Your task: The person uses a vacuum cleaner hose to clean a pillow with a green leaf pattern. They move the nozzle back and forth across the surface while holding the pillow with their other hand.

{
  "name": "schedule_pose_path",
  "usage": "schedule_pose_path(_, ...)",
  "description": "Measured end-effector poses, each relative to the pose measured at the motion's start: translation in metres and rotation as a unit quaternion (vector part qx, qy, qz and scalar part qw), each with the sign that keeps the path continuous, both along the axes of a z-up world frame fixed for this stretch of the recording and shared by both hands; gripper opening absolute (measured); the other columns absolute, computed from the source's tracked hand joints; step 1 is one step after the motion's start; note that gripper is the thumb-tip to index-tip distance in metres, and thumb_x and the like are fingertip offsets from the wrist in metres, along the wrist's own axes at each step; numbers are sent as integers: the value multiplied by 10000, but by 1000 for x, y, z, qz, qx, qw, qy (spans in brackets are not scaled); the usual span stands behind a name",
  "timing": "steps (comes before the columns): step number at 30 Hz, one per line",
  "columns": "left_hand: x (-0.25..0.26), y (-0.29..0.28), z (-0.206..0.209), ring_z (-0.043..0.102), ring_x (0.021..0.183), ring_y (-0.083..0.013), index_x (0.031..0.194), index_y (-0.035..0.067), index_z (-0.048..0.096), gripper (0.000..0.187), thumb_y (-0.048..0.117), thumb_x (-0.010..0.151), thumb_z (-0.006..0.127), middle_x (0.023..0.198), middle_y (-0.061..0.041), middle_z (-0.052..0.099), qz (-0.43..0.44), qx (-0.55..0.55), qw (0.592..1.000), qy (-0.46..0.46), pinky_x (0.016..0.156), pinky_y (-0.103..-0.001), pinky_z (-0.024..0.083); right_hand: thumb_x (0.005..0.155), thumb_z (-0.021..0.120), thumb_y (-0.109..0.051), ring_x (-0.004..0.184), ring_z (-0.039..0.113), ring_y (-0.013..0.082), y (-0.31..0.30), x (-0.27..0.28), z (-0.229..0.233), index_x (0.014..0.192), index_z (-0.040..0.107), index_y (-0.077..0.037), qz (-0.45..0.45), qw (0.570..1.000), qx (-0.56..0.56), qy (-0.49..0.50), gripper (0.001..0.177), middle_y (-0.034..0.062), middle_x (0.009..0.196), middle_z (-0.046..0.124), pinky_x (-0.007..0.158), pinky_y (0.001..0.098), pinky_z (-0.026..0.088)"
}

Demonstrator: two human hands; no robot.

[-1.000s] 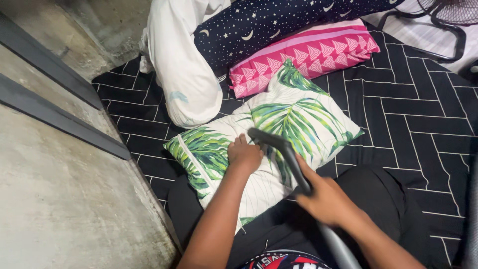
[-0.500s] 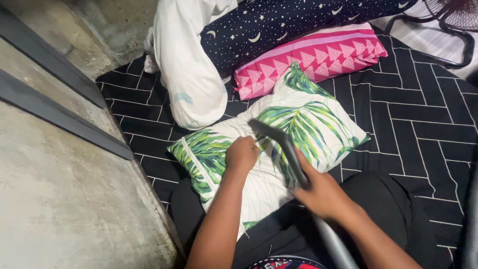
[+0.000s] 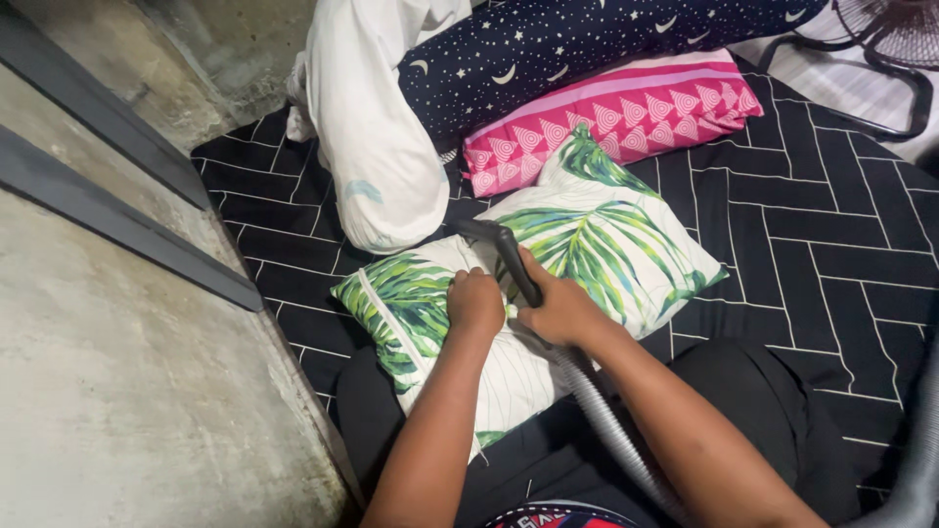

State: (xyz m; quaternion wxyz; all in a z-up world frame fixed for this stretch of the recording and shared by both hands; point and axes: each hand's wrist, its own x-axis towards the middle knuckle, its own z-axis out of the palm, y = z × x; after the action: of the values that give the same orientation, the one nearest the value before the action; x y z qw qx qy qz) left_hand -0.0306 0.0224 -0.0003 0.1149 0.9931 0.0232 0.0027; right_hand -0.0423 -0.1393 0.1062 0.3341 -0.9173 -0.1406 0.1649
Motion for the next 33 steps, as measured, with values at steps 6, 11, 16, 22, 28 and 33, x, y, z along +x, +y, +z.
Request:
schedule_pose_path(6,-3,5,1,618,1039,-357,941,71,778,168,218,869,738,1063,-134,685,-16,-27,999,-28,898,-460,506,698,703,-198,867,740,442,-57,-61,29,1612,196,-284,10,999,48,9,1049,296,933,724,822,442,556)
schedule_pose_path(11,-12,-2,1,625,1016,-349,845,56,788,139,189,812,763,1007,-118,702,-11,-42,997,-58,870,-458,519,734,711,-181,697,726,398,-97,-114,69,1658,203,-440,-94,976,-23,193,1086,288,740,724,737,403,578)
schedule_pose_path(16,-9,-2,-8,635,1008,-348,817,46,785,136,181,811,770,983,-125,712,-8,-26,997,-70,854,-458,523,713,685,-190,775,752,380,-68,-84,42,1621,218,-366,-29,996,26,77,1036,241,846,742,769,411,568)
schedule_pose_path(22,-3,4,-12,645,996,-356,864,54,783,173,218,814,775,966,-144,717,-11,-8,999,-47,856,-438,531,763,691,-258,872,692,498,-10,-19,2,1633,216,-324,-1,999,-42,0,994,328,903,704,829,495,540)
schedule_pose_path(28,-5,3,-1,635,1016,-345,869,73,785,154,213,828,737,998,-130,711,-13,18,1000,-18,863,-432,524,740,705,-219,751,686,482,-63,-68,30,1625,162,-313,-3,999,-34,14,1043,297,751,680,750,507,539)
schedule_pose_path(33,-8,-2,-7,634,1027,-317,818,88,787,113,110,820,676,995,-103,713,-23,17,998,-59,888,-426,519,742,723,-226,674,735,421,-105,-121,76,1649,166,-418,-73,979,-106,157,1082,259,654,688,741,463,570)
